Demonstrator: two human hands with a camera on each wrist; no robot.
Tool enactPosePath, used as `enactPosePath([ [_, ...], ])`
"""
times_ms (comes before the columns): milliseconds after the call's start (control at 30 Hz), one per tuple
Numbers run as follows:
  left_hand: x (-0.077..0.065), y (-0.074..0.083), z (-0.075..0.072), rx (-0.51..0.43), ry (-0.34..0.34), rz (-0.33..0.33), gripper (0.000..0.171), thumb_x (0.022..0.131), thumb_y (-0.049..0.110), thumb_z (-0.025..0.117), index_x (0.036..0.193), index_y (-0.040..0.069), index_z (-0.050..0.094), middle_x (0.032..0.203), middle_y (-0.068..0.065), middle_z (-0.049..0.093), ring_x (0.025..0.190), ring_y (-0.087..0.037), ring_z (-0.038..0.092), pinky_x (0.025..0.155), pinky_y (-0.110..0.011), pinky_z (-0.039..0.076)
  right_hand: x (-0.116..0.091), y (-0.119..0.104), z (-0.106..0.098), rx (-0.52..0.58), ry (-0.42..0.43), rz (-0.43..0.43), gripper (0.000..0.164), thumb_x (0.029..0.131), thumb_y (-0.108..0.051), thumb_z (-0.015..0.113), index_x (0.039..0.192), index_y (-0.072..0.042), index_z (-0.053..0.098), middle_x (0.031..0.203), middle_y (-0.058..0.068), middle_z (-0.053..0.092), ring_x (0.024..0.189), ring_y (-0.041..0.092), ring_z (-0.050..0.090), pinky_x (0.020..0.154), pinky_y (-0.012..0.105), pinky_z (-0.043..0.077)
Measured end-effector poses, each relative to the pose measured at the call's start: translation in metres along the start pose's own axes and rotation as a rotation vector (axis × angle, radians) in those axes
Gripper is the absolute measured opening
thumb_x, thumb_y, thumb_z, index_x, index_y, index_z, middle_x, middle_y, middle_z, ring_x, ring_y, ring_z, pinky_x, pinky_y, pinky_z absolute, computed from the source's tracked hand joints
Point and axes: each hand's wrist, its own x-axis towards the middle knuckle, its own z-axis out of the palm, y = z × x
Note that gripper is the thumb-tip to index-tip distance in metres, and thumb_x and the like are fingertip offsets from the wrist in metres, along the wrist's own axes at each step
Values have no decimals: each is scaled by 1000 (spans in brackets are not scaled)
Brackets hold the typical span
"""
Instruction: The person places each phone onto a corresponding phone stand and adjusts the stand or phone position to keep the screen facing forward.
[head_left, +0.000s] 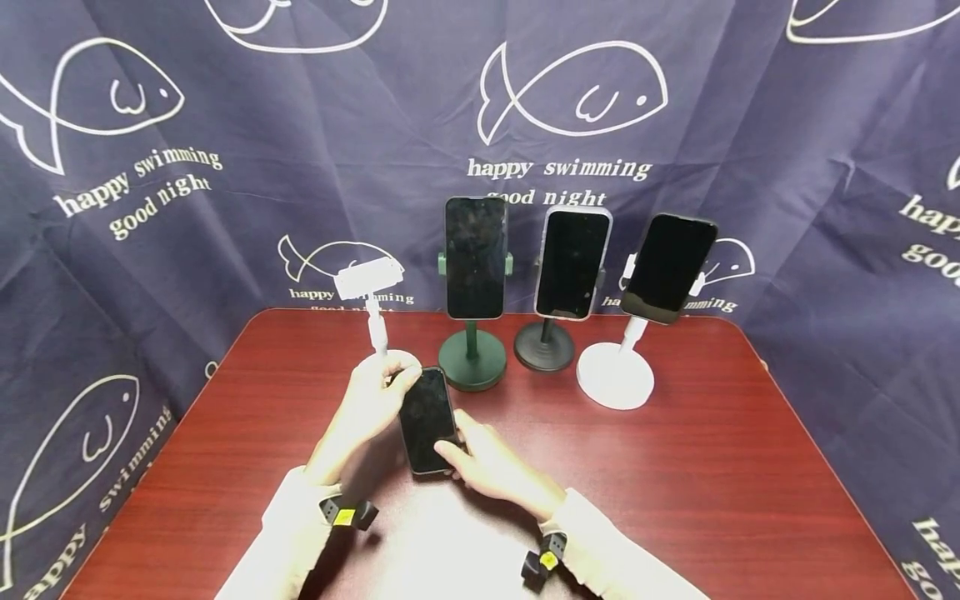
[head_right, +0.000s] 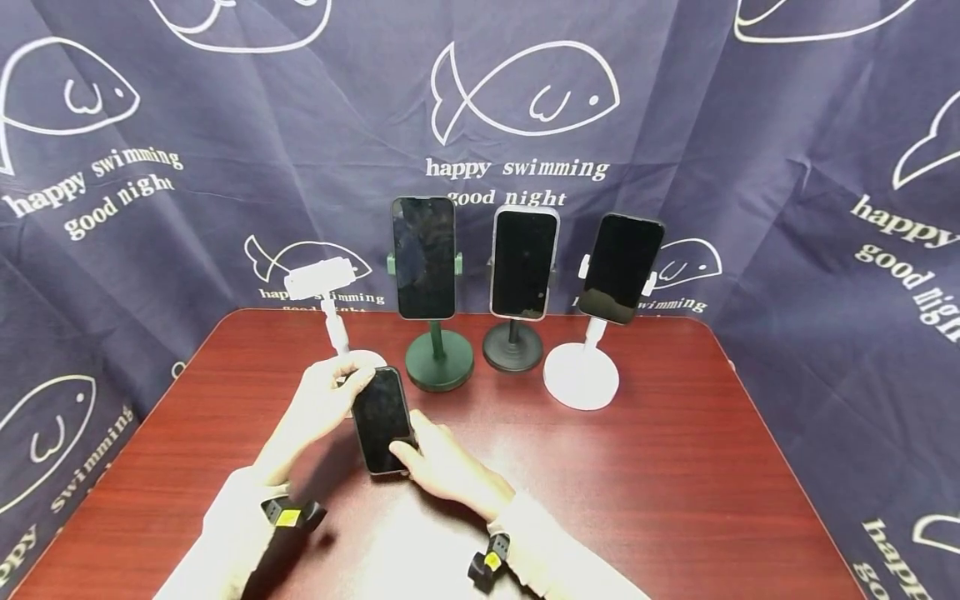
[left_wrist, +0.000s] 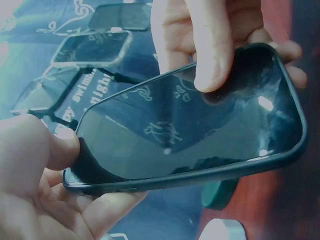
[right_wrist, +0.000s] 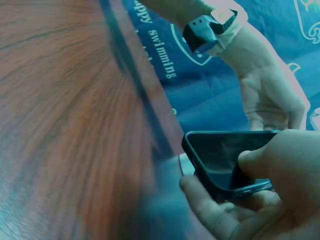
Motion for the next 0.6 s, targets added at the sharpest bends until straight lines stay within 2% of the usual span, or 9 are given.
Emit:
enactPosePath([
  [67,-1,3,-2,-44,-6,-5,7,94,14,64,91,17,69,83,0,68,78,-15,59,73,-39,50,1,-3,-3,66,3,-7,17,98,-18,58,114,-13,52,77,12,70,53,20,65,46,27,53],
  [200,-3,13,-5,-92,-17,13,8,97,21,62,99,18,68,89,0,68,79,-13,61,75,-35,51,2,-8,-9,112,25,-26,18,97,-13,60,113,-13,53,77,13,70,50,24,64,48,30,55],
  [333,-6,37,-12,-154,-8,27,12,96,15,61,106,13,66,95,-5,70,79,-15,63,73,-32,52,2,-13,-13,123,48,-56,21,96,-8,59,117,-11,53,84,11,71,51,24,63,50,36,56],
  [433,-9,54,-18,-192,6,32,15,96,11,61,110,9,66,101,-9,69,78,-16,64,71,-30,53,-1,-29,-19,90,75,-101,23,96,-5,59,118,-6,53,88,13,72,48,15,61,50,31,54],
  [600,-13,66,-20,-218,8,-12,17,94,12,64,111,10,64,96,-11,69,73,-18,64,66,-29,53,-8,-61,-29,61,170,-148,19,94,-2,59,112,-2,52,87,17,70,49,0,57,50,23,49],
])
